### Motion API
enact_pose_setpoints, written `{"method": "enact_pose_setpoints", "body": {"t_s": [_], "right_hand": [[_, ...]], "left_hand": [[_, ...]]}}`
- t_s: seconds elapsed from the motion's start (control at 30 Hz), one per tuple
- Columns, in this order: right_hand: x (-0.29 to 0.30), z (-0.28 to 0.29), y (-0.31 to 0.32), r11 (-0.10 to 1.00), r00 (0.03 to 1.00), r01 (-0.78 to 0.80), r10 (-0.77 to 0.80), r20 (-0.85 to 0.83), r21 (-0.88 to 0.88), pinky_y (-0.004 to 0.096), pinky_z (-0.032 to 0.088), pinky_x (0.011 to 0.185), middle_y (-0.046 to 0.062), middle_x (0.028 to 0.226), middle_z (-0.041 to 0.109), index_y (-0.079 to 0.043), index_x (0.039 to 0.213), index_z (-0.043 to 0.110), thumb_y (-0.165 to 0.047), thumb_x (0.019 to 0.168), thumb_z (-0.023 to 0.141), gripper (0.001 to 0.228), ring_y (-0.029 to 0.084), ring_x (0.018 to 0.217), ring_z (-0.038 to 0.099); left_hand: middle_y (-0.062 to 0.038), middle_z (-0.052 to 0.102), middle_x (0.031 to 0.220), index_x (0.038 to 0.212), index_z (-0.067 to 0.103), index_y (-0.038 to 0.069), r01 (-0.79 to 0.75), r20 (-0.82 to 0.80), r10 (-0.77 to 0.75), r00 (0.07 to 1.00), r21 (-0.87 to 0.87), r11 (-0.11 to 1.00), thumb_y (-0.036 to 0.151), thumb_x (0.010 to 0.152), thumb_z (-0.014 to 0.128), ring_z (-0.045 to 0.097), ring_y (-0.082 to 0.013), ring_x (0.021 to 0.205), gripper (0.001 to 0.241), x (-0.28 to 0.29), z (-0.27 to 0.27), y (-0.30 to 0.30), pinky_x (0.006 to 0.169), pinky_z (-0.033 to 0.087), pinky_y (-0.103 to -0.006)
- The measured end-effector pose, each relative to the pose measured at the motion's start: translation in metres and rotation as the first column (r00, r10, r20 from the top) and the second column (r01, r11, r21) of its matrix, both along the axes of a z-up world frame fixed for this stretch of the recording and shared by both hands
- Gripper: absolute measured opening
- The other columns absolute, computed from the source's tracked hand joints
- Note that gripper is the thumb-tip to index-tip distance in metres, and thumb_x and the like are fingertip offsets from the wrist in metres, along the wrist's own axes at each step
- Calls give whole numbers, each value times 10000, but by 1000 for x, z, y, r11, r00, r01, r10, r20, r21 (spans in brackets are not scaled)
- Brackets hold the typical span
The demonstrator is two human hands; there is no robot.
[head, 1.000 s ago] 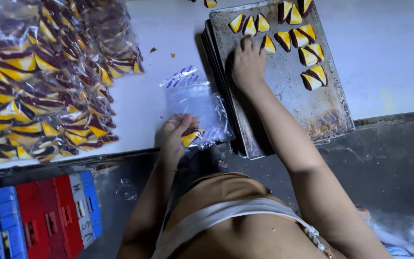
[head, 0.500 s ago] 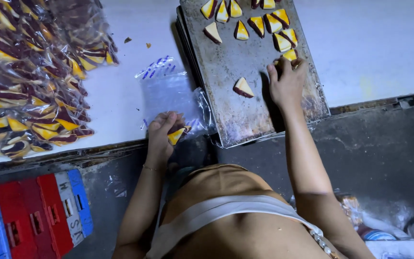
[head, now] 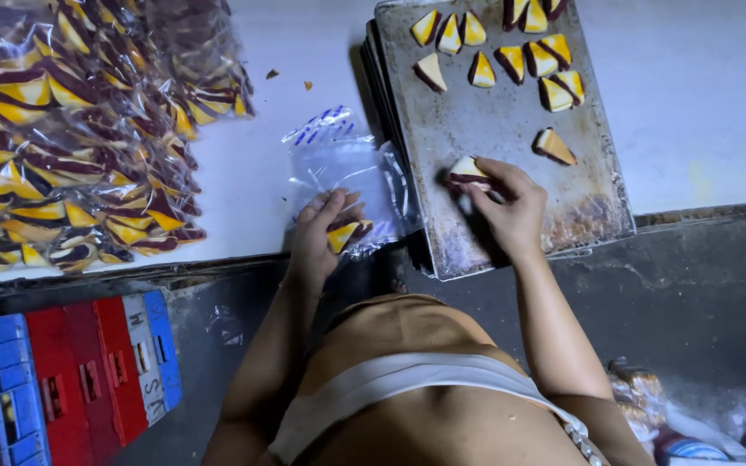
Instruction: The person repeatedly picks triangular pastries from metal baking trays and places them into clear plastic bags on a white table. The person also moves empty trays aside and retrieves new trays of pastries to continue the packaging process.
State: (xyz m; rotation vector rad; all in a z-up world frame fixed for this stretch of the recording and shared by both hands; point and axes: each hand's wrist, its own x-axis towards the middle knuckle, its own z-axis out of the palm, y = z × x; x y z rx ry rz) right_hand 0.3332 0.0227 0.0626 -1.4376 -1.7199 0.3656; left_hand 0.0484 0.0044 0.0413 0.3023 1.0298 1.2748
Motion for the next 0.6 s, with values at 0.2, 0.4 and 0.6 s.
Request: {"method": "enact_pose_setpoints", "body": {"t_s": [0.2, 0.4, 0.6], "right_hand": [[-98, 28, 18, 874, 878, -423, 461, -129, 239, 451, 615, 803, 168, 1057, 787, -51, 1039, 804, -65, 803, 887, 251, 364, 958, 767], [-116, 11, 48, 861, 932, -355, 296, 210, 363, 453, 616, 818, 120, 1117, 762, -73, 1130, 771, -387, 1048, 576, 379, 323, 974, 751], [-26, 7, 152, 982, 974, 72, -106, 198, 173, 518, 558, 872, 208, 994, 716, -6, 1147, 759, 97, 844, 774, 321, 456, 981, 697]], "left_hand": [[-140, 746, 934, 1069, 638, 40, 268, -41, -265, 963, 109, 957, 343, 917, 779, 757, -241, 834, 367, 30, -10, 9, 721, 645, -376], [-101, 767, 1009, 1078, 687, 71, 339, -153, -307, 939, 272, 900, 367, 1006, 671, 750, -185, 872, 305, -1, -11, 36, 756, 637, -330], [-172, 767, 1124, 1191, 651, 71, 263, -84, -250, 965, 309, 914, 515, 1020, 544, 761, -252, 988, 488, -81, -20, 74, 840, 638, -415]]}}
